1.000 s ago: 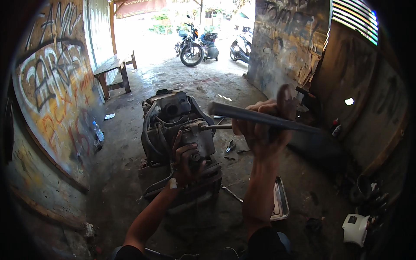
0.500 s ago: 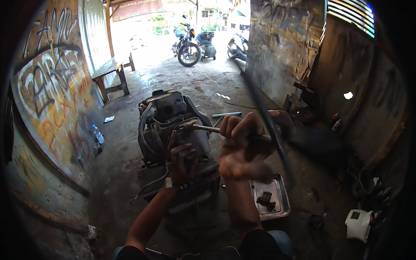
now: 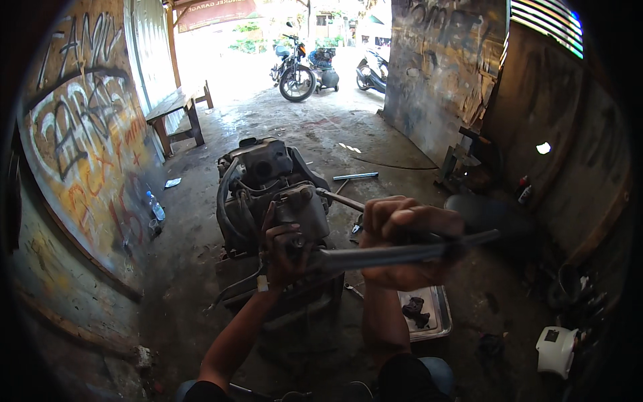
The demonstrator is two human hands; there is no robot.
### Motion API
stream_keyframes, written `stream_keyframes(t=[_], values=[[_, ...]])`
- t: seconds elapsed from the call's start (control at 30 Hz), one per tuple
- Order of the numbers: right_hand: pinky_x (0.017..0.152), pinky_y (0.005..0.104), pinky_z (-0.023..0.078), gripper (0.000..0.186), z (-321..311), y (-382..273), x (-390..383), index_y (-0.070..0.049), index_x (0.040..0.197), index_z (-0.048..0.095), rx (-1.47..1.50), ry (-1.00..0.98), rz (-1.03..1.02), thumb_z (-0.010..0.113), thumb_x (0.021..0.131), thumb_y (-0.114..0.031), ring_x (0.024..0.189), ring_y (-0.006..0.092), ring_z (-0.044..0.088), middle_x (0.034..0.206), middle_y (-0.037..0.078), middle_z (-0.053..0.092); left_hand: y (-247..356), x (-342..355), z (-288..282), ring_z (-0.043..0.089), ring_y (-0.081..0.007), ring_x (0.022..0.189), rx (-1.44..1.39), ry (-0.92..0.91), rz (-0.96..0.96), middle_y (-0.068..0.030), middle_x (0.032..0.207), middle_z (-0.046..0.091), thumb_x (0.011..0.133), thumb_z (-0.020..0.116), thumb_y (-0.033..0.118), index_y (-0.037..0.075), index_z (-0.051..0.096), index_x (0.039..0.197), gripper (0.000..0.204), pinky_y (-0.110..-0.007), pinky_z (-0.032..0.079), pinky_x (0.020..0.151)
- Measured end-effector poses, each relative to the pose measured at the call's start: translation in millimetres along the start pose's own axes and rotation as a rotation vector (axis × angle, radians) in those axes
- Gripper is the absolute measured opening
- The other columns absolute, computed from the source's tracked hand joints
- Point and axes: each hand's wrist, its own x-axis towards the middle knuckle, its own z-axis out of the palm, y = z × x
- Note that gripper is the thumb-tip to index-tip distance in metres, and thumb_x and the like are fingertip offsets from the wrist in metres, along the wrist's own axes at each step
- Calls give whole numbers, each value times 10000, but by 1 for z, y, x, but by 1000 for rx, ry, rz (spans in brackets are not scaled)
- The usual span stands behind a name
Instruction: Disassembling and repairing components of a motorcycle engine using hand tools.
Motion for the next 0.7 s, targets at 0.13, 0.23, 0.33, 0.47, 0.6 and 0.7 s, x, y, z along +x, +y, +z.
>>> stream_keyframes(t=[0.13, 0.23, 0.33, 0.47, 0.6, 0.7], values=[[366, 287, 138, 615, 1, -2, 8, 15, 1003, 563, 154, 14, 43, 309, 1034, -544, 386, 83, 157, 484, 5, 266, 2, 0, 2, 368, -441, 1382, -16, 12, -35, -100, 1147, 543, 767, 800, 92, 76, 528, 1046, 391, -547, 329, 1126], [351, 300, 137, 704, -3, 5, 5, 54, 988, 611, 216, 59, 58, 285, 1030, -568, 362, 95, 183, 442, 18, 282, 4, 2, -1, 355, -443, 1387, -11, -13, -38, -109, 1162, 531, 763, 800, 93, 69, 525, 1052, 400, -544, 332, 1124], [353, 278, 154, 649, -9, 8, 8, 0, 934, 597, 178, -13, 96, 256, 1047, -540, 362, 92, 164, 456, 1, 267, 7, 5, -5, 531, -324, 1124, 28, -26, 20, -153, 1175, 528, 763, 768, 63, 47, 495, 1117, 448, -420, 459, 977], [370, 262, 174, 605, -14, 4, 26, -64, 751, 567, 282, -294, 157, 247, 1067, -468, 369, 109, 140, 471, -3, 272, 10, 9, -10, 528, -330, 1126, 42, -39, 40, -157, 1174, 531, 755, 745, 77, 45, 490, 1122, 448, -430, 454, 983], [629, 316, 374, 502, -19, -15, 44, -92, 729, 588, 247, -436, 385, 335, 1046, -388, 584, 135, 426, 608, -1, 398, 12, 10, -12, 527, -330, 1129, 68, -46, 54, -159, 1177, 533, 756, 719, 89, 43, 489, 1118, 431, -444, 447, 986], [837, 359, 364, 333, -17, -35, 41, -68, 926, 614, 188, -108, 582, 427, 1020, -327, 773, 137, 487, 709, -19, 441, 12, 10, -12, 526, -331, 1131, 68, -50, 53, -158, 1179, 533, 759, 713, 87, 43, 486, 1118, 427, -446, 442, 989]])
